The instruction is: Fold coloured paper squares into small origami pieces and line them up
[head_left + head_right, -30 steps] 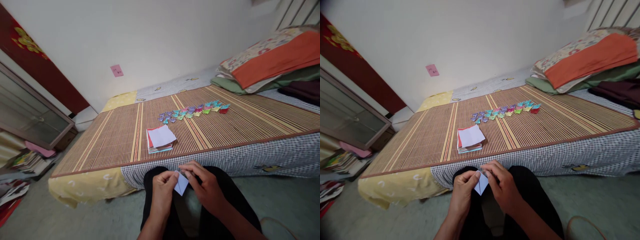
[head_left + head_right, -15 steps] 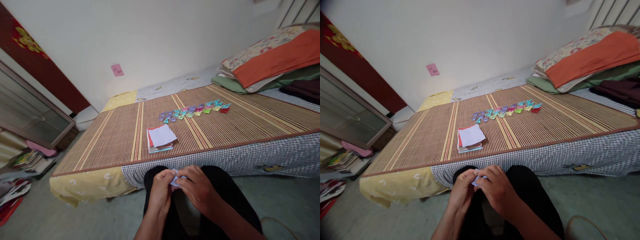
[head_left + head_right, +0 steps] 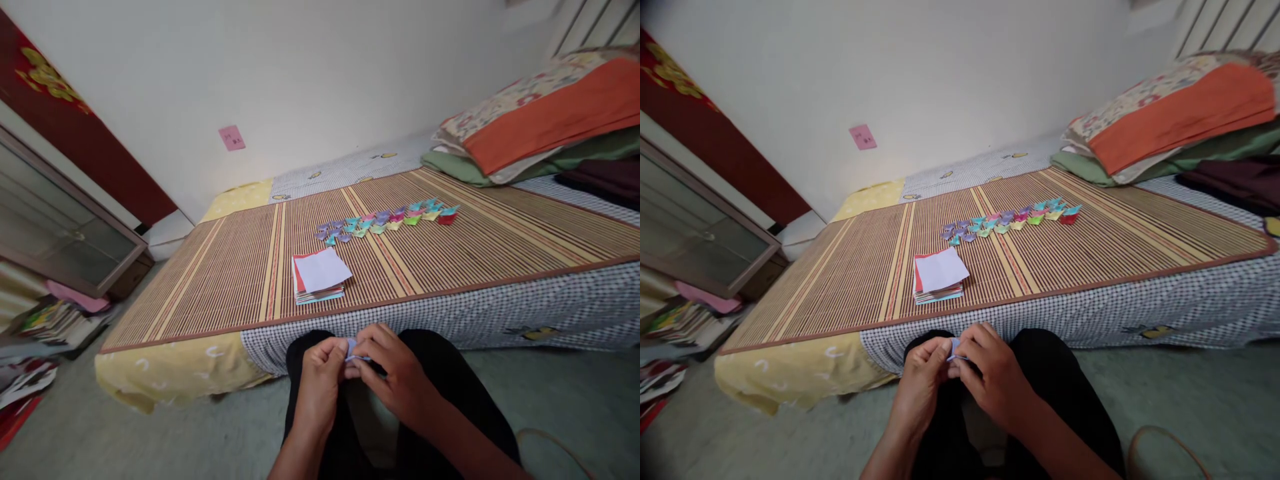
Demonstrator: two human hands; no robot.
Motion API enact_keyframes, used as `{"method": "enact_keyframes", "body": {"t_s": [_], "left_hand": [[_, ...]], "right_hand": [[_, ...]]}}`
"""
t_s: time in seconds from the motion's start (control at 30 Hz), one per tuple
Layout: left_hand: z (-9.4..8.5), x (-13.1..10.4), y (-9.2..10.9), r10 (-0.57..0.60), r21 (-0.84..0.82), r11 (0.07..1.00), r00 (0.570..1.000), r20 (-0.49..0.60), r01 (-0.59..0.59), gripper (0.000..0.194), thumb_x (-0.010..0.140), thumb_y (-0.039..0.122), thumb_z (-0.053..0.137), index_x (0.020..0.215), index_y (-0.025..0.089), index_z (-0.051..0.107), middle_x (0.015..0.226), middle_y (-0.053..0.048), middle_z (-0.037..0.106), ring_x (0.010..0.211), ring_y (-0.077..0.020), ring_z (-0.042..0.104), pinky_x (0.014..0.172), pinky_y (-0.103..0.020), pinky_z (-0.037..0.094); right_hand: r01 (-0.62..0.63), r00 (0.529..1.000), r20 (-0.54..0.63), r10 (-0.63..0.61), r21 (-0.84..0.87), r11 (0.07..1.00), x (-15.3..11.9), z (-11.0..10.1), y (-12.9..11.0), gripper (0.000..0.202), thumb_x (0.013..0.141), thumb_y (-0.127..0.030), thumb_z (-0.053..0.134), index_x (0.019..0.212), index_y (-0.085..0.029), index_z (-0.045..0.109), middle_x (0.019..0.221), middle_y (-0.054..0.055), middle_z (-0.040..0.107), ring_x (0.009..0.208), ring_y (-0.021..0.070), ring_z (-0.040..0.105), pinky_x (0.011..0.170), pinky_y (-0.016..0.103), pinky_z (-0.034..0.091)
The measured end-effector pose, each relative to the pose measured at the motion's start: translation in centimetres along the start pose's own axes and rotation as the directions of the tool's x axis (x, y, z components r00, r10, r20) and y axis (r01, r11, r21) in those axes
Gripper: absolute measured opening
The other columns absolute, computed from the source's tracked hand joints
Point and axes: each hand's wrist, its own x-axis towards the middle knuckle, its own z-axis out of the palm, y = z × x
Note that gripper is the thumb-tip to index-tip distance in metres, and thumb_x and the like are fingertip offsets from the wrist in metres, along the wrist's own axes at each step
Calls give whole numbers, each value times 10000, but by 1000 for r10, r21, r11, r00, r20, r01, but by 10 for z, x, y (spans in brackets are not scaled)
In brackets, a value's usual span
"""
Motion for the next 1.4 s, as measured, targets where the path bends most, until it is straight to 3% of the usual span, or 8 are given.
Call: {"method": "enact_keyframes", "body": {"t_s": [0.27, 0.83, 1.0, 1.23, 1.4], "left_hand": [[-3, -2, 6, 17, 125, 992, 998, 53, -23, 368, 810, 475, 816, 939, 132, 840, 818, -78, 768, 731, -186, 687, 710, -273, 573], [0, -8, 7, 44, 252, 964, 989, 144, -80, 344, 911, 457, 718, 1000, 148, 840, 855, -87, 771, 771, -217, 694, 747, -301, 565], [0, -8, 5, 49, 270, 960, 991, 124, -81, 345, 887, 469, 745, 970, 148, 843, 816, -79, 765, 734, -200, 680, 779, -309, 572], [2, -5, 2, 64, 281, 956, 995, 82, -85, 382, 854, 513, 760, 853, 137, 827, 722, -70, 724, 658, -185, 637, 689, -289, 558], [-3, 1, -3, 141, 311, 942, 990, -18, -129, 386, 872, 509, 726, 774, 141, 790, 684, -41, 653, 647, -170, 550, 611, -249, 473]], "right_hand": [[-60, 998, 19, 59, 59, 996, 3, -2, 1, 187, 907, -38, 563, 892, -222, 590, 908, 31, 581, 873, 209, 575, 759, 333, 476], [-240, 970, 69, 232, 150, 959, 2, -7, 2, 166, 951, -132, 558, 810, -217, 534, 829, -1, 533, 717, 156, 537, 649, 284, 437], [-302, 953, 43, 299, 185, 935, 4, -8, 2, 146, 913, -150, 605, 809, -224, 534, 744, -31, 528, 669, 147, 531, 622, 269, 443], [-353, 936, 63, 348, 230, 907, 7, -9, 1, 115, 923, -226, 605, 814, -222, 567, 688, -37, 542, 629, 146, 531, 584, 265, 442], [-426, 904, 93, 416, 230, 875, 5, -11, 4, 181, 942, -318, 605, 798, -214, 574, 694, -28, 566, 635, 148, 546, 597, 269, 444]]}}
